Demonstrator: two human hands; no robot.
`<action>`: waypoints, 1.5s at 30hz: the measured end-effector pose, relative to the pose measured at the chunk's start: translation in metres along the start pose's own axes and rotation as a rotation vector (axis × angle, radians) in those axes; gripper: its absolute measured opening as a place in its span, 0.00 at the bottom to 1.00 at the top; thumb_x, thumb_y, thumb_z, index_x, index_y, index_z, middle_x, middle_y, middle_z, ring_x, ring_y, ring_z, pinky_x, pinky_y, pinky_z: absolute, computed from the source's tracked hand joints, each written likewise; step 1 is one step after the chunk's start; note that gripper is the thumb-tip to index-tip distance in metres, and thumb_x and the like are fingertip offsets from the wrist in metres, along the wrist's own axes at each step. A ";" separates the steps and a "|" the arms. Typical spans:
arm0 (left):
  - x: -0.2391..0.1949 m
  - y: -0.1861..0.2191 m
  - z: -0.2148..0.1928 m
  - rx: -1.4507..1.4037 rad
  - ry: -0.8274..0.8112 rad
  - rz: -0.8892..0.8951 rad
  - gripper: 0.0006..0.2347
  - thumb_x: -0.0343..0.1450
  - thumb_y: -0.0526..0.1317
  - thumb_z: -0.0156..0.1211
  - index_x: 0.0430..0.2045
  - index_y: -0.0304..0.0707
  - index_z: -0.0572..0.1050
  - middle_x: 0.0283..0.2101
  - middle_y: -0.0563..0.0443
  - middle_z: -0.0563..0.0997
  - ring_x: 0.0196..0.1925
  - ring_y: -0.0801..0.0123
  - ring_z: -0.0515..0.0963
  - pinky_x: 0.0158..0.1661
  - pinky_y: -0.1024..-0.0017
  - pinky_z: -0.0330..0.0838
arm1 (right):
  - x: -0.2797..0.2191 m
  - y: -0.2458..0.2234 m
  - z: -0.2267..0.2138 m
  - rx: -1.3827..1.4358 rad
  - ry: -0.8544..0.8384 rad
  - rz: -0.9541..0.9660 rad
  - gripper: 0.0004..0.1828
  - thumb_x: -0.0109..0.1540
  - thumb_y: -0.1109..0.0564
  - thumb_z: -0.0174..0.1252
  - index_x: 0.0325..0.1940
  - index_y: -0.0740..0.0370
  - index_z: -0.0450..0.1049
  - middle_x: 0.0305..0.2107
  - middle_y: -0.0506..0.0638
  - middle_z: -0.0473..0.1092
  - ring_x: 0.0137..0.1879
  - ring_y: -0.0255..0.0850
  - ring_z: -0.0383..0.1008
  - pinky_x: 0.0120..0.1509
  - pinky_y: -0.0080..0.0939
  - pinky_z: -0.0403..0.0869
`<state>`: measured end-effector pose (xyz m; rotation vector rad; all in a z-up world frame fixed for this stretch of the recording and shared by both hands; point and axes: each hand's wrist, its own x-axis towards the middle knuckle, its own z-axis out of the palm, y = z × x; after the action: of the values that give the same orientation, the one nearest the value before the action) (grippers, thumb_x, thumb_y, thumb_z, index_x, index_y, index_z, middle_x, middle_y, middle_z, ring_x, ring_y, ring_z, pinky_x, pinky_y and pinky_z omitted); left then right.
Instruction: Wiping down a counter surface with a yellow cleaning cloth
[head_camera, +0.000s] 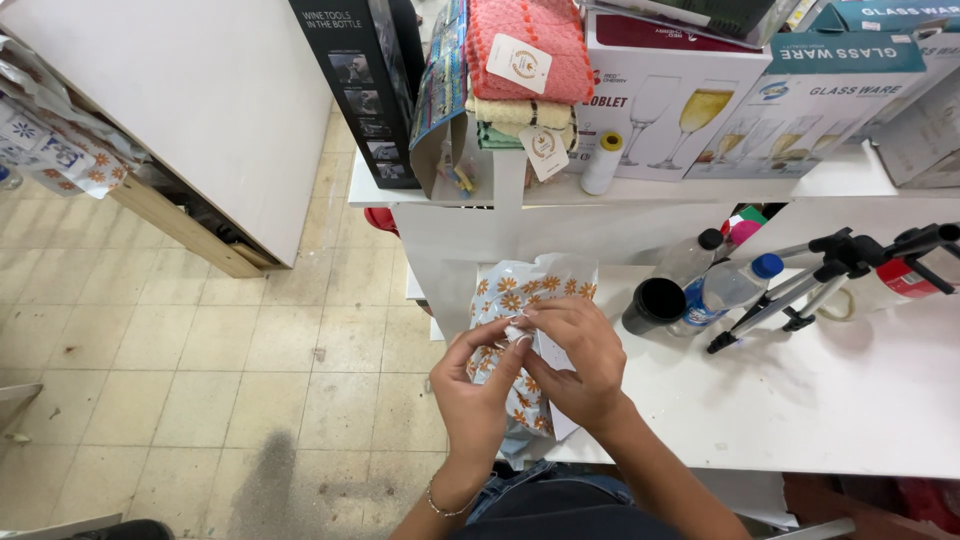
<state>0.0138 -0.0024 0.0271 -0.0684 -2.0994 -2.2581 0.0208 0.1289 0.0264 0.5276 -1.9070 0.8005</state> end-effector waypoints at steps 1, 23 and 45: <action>-0.001 0.000 0.002 0.001 0.000 -0.002 0.11 0.63 0.37 0.72 0.37 0.40 0.85 0.36 0.51 0.85 0.41 0.71 0.82 0.48 0.73 0.76 | -0.002 0.000 0.000 0.001 0.000 0.002 0.13 0.63 0.64 0.63 0.51 0.67 0.72 0.40 0.55 0.78 0.45 0.52 0.81 0.53 0.52 0.79; -0.008 -0.059 0.039 -0.068 -0.579 -0.065 0.05 0.65 0.36 0.72 0.30 0.36 0.84 0.38 0.45 0.87 0.44 0.63 0.86 0.49 0.65 0.77 | -0.075 -0.003 -0.070 -0.012 0.034 0.382 0.14 0.57 0.68 0.68 0.46 0.64 0.78 0.26 0.52 0.74 0.26 0.41 0.73 0.33 0.38 0.75; -0.058 -0.120 0.149 0.041 -1.042 -0.687 0.16 0.69 0.40 0.69 0.47 0.29 0.79 0.40 0.43 0.85 0.43 0.67 0.83 0.49 0.68 0.77 | -0.182 0.001 -0.149 -0.389 0.280 0.906 0.12 0.57 0.69 0.65 0.44 0.62 0.83 0.29 0.49 0.76 0.29 0.41 0.77 0.30 0.36 0.77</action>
<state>0.0617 0.1556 -0.0860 -0.7950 -3.0018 -2.9614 0.1914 0.2415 -0.0902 -0.7115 -1.9333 0.9484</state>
